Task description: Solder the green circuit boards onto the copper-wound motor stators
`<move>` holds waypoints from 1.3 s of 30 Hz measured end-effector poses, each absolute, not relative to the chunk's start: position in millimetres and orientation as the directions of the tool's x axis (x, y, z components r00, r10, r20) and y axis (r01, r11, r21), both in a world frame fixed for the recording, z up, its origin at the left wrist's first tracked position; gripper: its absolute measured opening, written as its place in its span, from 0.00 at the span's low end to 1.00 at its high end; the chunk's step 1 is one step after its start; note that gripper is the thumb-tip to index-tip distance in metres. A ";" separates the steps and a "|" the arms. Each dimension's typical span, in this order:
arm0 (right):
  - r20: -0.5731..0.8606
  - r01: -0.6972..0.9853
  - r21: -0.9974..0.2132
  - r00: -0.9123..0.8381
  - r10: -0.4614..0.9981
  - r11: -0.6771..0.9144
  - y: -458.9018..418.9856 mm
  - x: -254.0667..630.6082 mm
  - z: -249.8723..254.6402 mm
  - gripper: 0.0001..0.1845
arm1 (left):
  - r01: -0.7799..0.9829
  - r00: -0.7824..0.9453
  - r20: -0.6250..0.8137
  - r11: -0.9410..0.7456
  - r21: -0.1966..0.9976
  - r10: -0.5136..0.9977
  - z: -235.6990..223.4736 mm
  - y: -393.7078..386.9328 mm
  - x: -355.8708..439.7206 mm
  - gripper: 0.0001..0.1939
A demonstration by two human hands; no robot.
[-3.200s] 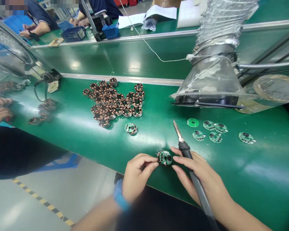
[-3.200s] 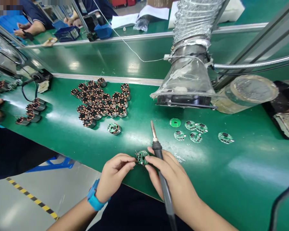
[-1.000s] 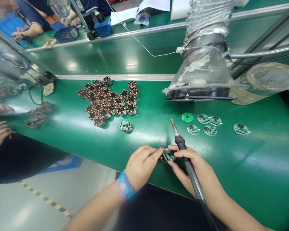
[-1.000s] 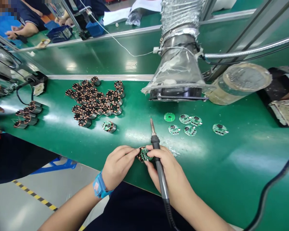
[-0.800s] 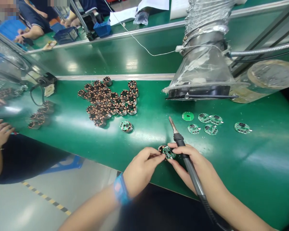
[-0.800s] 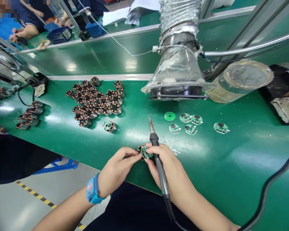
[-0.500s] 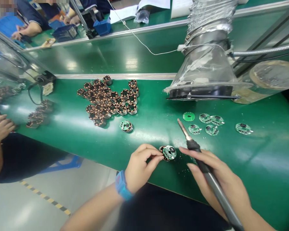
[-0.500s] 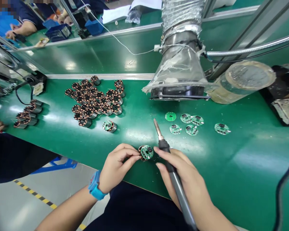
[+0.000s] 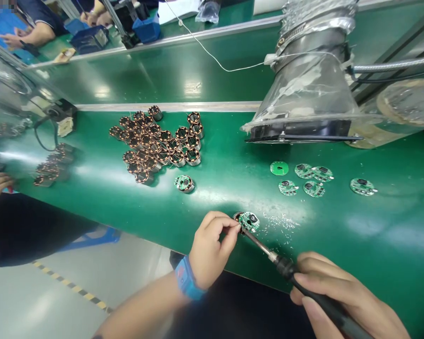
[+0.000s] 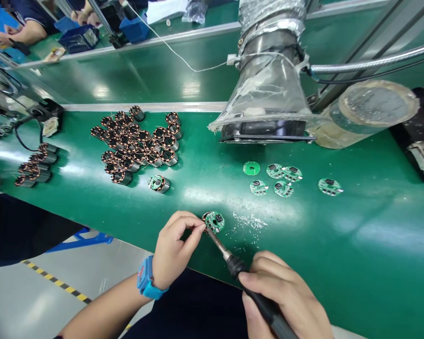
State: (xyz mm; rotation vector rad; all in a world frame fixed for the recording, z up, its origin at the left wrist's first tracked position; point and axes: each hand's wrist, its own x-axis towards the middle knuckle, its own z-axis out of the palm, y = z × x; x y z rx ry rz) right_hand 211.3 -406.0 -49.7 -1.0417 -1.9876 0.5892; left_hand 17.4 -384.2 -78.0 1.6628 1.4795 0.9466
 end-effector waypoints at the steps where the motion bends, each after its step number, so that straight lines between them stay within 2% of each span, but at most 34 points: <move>1: 0.436 0.461 -0.696 -0.339 0.834 0.551 -406.6 211.1 -50.4 0.16 | 0.476 0.074 0.066 -0.093 0.875 0.995 -78.4 -384.5 17.5 0.04; 10: 0.451 0.488 -0.664 -0.343 0.824 0.567 -408.5 212.1 -53.3 0.14 | 0.472 0.052 0.073 -0.088 0.877 0.996 -80.0 -385.1 20.2 0.04; 21: 0.391 0.441 -0.760 -0.277 0.877 0.478 -416.1 229.5 -68.0 0.18 | 0.489 0.032 0.119 -0.119 0.864 0.992 -83.0 -387.0 22.2 0.05; 26: 0.389 0.466 -0.636 -0.494 0.777 0.615 -380.7 216.6 -75.2 0.18 | 0.493 0.031 0.161 -0.155 0.856 0.986 -85.5 -387.5 21.8 0.05; 30: 0.279 0.499 -0.569 -0.630 0.724 0.654 -360.4 203.8 -77.3 0.10 | 0.490 0.015 0.213 -0.193 0.850 0.977 -88.6 -392.7 21.9 0.06; 34: 0.323 0.531 -0.595 -0.529 0.785 0.603 -362.9 199.5 -76.3 0.09 | 0.497 -0.001 0.275 -0.238 0.834 0.961 -93.0 -398.3 22.2 0.14; 39: 0.337 0.559 -0.681 -0.334 0.880 0.473 -371.6 192.0 -75.1 0.10 | 0.454 0.022 0.290 -0.268 0.850 0.957 -94.0 -395.6 21.6 0.11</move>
